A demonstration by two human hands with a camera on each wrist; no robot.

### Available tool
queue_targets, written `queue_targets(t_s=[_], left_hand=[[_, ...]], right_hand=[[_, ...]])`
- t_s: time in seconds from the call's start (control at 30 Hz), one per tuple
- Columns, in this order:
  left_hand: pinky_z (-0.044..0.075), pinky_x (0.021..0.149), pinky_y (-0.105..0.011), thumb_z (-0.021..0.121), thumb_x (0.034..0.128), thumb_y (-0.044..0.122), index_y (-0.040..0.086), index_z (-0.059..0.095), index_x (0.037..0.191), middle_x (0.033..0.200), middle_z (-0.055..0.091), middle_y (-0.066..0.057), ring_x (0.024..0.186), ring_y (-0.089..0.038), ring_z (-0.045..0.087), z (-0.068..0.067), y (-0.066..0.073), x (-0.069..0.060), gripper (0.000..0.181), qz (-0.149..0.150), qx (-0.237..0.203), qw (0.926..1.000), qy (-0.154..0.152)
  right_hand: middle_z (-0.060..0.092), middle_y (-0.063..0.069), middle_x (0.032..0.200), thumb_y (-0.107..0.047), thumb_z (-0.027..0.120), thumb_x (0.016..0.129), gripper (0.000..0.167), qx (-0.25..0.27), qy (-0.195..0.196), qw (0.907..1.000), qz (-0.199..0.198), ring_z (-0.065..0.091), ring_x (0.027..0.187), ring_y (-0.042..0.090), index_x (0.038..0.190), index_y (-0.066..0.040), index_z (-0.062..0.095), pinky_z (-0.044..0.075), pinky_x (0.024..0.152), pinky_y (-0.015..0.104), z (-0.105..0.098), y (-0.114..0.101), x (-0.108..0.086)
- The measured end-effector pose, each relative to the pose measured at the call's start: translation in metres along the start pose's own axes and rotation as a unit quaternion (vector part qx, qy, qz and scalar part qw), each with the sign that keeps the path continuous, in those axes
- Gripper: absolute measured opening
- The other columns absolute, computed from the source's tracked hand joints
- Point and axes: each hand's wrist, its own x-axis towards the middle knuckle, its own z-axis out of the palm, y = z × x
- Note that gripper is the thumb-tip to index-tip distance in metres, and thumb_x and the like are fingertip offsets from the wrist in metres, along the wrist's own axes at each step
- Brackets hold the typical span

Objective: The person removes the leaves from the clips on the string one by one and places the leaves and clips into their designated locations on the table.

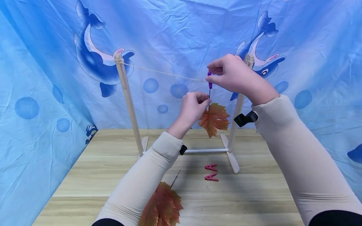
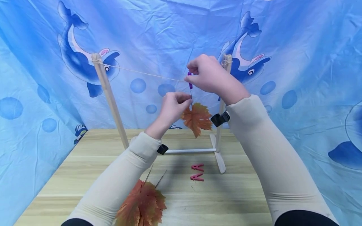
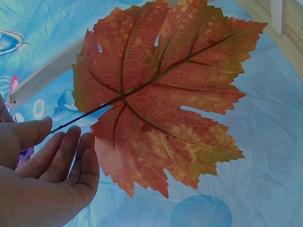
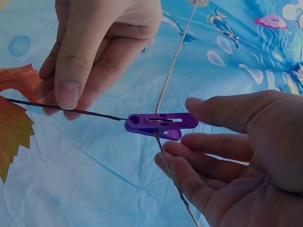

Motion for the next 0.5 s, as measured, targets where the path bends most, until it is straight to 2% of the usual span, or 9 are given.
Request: queue_targets(t_s=[0.23, 0.37, 0.5], left_hand=[[0.051, 0.064, -0.026, 0.068, 0.0998, 0.013, 0.004, 0.08, 0.104, 0.088, 0.074, -0.003, 0.071, -0.013, 0.063, 0.0019, -0.002, 0.0017, 0.016, 0.013, -0.004, 0.9998, 0.013], [0.05, 0.064, -0.027, 0.067, 0.0997, 0.013, 0.004, 0.08, 0.101, 0.084, 0.073, -0.002, 0.07, -0.014, 0.062, 0.0023, -0.0031, 0.0016, 0.016, 0.018, -0.006, 0.9997, 0.016], [0.05, 0.064, -0.026, 0.069, 0.0986, 0.013, 0.004, 0.08, 0.099, 0.082, 0.073, -0.001, 0.07, -0.013, 0.062, 0.007, -0.0033, 0.0022, 0.015, 0.027, -0.01, 0.9991, 0.03]], right_hand=[[0.071, 0.017, 0.115, -0.021, 0.065, 0.102, 0.035, 0.008, -0.007, 0.9999, 0.003, 0.066, 0.106, 0.03, 0.129, 0.001, 0.068, 0.052, 0.093, 0.048, 0.0005, 0.0016, 0.0006], [0.072, 0.015, 0.111, -0.021, 0.067, 0.101, 0.032, 0.014, 0.004, 0.9999, -0.001, 0.068, 0.102, 0.028, 0.124, 0.0, 0.071, 0.053, 0.09, 0.047, 0.0012, 0.0044, -0.0004], [0.073, 0.013, 0.106, -0.022, 0.069, 0.099, 0.03, 0.02, 0.026, 0.9995, 0.003, 0.068, 0.098, 0.026, 0.12, -0.002, 0.074, 0.054, 0.088, 0.044, 0.0032, 0.0074, -0.0012]])
